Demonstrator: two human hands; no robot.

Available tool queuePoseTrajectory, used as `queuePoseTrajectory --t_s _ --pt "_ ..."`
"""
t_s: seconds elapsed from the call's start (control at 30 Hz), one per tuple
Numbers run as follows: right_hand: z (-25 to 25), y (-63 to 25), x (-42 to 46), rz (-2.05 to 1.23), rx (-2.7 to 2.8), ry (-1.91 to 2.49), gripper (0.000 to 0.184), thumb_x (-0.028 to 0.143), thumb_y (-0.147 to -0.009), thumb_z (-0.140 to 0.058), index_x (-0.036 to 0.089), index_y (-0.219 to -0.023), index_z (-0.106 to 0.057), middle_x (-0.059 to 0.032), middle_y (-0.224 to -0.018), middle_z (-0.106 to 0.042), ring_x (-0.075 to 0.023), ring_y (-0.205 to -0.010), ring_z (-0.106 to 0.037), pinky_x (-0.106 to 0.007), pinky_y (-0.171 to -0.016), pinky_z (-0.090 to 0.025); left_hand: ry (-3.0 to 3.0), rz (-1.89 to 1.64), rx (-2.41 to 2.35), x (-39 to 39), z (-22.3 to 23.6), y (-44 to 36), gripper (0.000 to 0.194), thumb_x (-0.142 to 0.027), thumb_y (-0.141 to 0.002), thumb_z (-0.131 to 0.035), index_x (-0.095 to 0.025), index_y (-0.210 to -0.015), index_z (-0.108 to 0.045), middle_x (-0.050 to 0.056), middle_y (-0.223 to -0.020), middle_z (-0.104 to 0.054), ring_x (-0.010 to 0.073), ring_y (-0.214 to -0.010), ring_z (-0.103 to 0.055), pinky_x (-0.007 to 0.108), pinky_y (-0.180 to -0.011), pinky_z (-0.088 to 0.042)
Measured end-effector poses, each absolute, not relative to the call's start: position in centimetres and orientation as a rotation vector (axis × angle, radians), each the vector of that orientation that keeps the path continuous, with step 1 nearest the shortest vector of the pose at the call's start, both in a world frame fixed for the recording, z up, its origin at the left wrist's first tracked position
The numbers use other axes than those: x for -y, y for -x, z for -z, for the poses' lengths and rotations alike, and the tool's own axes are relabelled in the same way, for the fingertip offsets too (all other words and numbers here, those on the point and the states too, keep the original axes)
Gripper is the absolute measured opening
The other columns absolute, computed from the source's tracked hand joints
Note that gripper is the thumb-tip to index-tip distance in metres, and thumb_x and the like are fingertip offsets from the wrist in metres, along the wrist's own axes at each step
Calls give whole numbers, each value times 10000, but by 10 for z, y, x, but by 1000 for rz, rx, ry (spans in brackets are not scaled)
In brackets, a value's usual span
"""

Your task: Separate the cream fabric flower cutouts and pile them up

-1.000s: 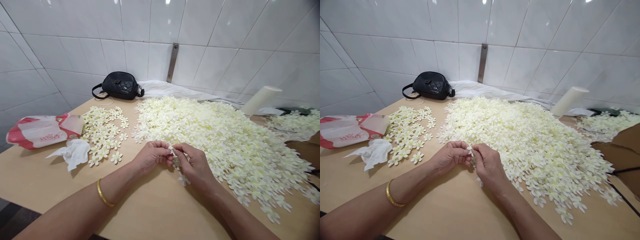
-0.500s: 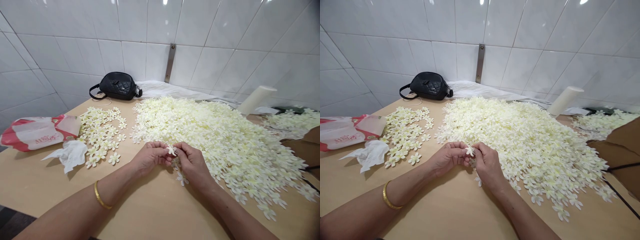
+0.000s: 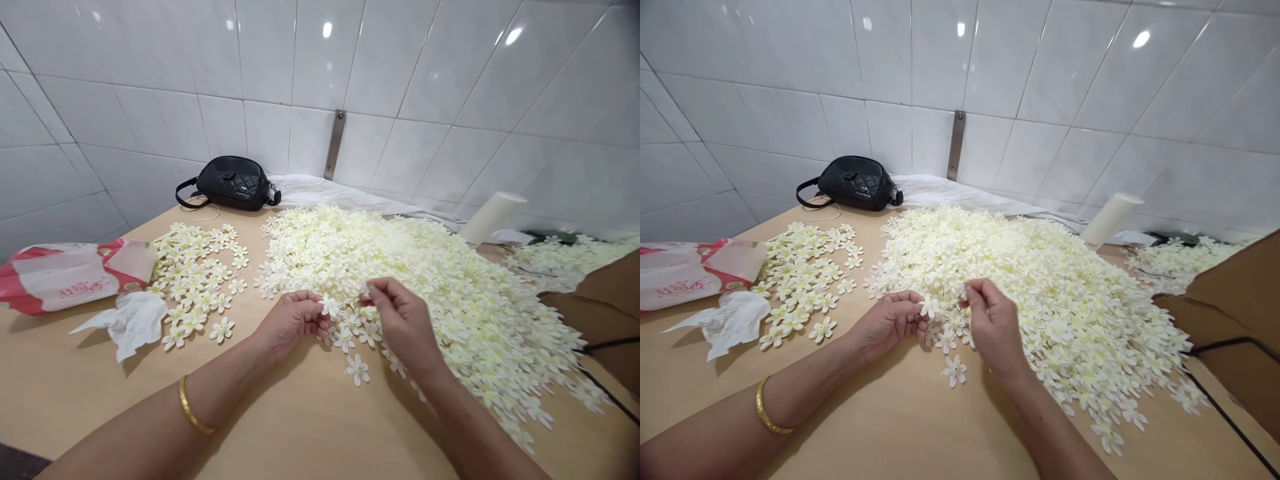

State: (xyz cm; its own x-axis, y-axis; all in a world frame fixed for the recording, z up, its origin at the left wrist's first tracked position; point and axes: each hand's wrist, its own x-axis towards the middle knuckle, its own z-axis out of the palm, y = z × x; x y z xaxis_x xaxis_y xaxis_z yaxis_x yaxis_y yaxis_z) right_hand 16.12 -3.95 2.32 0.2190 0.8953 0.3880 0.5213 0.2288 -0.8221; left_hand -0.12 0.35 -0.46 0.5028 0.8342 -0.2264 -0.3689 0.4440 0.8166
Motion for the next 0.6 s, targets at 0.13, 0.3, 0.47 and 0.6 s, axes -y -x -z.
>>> queuePoseTrajectory --t_s 0.13,0.3,0.47,0.6 --pt "-48 -217 17 472 1564 1597 130 212 -793 -448 170 -741 -559 -51 -653 -579 -159 -561 -510 -288 -540 -404 -784 -823 -700 -4 4 2 99 -95 -618 -591 -127 -657 -506 24 -534 -570 108 -474 -532 245 -505 -439" --pt "-50 -247 -5 725 1691 1764 189 172 -754 -457 137 -914 -552 -122 -835 -592 -255 -799 -543 -387 -677 -422 -800 -836 -686 -6 6 2 95 -114 -639 -593 -128 -673 -505 28 -559 -574 112 -488 -540 250 -509 -441" --pt "-37 -176 26 98 1902 1480 113 208 -808 -452 172 -834 -556 -66 -780 -601 -169 -691 -559 -282 -590 -455 -806 -844 -683 -5 5 2 114 -106 -620 -599 -129 -652 -492 16 -529 -561 105 -462 -530 242 -501 -429" --pt "-21 -143 44 -231 1984 1367 121 200 -814 -468 177 -893 -555 -48 -832 -598 -157 -770 -558 -270 -672 -448 -836 -833 -646 -3 5 2 126 -129 -615 -618 -128 -657 -499 13 -499 -557 109 -455 -530 242 -501 -429"
